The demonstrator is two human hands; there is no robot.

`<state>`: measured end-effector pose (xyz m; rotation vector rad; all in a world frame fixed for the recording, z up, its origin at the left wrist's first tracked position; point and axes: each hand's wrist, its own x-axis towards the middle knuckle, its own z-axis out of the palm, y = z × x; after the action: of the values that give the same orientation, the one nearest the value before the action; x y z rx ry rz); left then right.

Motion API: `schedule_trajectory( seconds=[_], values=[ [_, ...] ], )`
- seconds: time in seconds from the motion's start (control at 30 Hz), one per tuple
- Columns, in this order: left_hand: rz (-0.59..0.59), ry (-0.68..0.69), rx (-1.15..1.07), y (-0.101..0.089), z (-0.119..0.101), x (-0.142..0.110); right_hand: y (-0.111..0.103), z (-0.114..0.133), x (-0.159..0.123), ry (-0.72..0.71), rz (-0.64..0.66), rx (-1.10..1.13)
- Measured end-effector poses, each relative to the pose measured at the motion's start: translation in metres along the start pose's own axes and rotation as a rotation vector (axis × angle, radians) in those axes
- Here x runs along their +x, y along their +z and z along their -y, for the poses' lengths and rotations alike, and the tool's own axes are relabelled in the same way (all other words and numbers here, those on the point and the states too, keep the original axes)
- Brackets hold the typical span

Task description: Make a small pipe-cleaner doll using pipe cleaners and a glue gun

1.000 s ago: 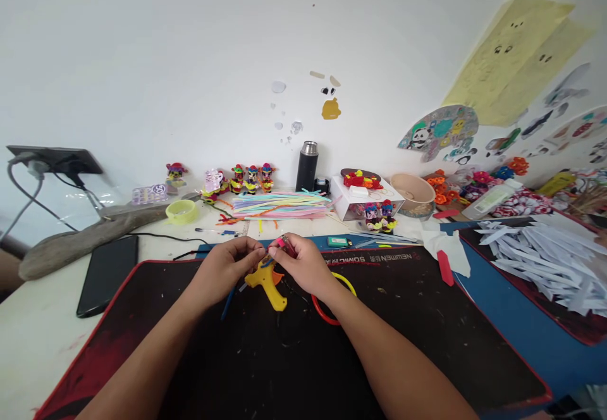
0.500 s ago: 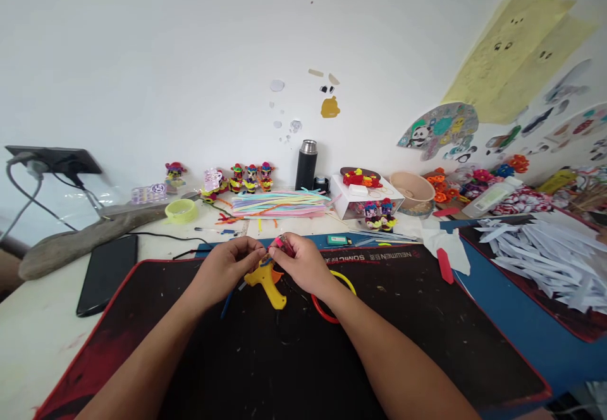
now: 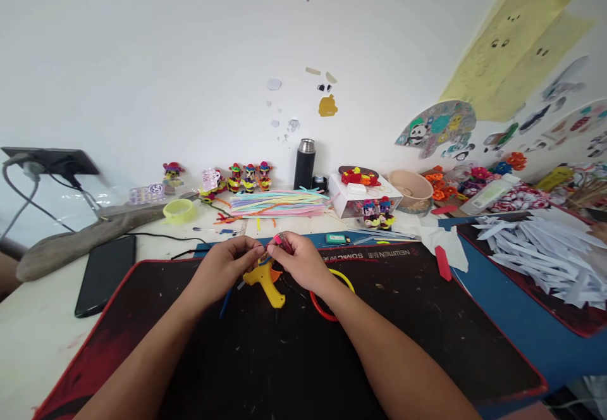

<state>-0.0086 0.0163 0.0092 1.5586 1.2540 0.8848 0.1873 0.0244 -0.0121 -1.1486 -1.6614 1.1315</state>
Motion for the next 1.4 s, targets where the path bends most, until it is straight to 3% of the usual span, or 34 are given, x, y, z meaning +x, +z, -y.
schedule_trajectory(
  seconds=[0.2, 0.63, 1.0, 1.4],
  values=[
    [-0.042, -0.031, -0.126, -0.002, 0.010, 0.004, 0.000, -0.005, 0.000, 0.032, 0.009, 0.080],
    [-0.005, -0.050, -0.157, 0.000, 0.009, 0.003, 0.000, -0.005, 0.000, 0.040, 0.021, 0.149],
    [0.087, -0.171, -0.465, 0.003, 0.011, 0.001, -0.001, -0.004, 0.001, 0.012, 0.067, 0.265],
    [0.012, -0.065, -0.346, 0.004, 0.013, 0.004, -0.001, -0.003, 0.001, 0.047, 0.056, 0.268]
  ],
)
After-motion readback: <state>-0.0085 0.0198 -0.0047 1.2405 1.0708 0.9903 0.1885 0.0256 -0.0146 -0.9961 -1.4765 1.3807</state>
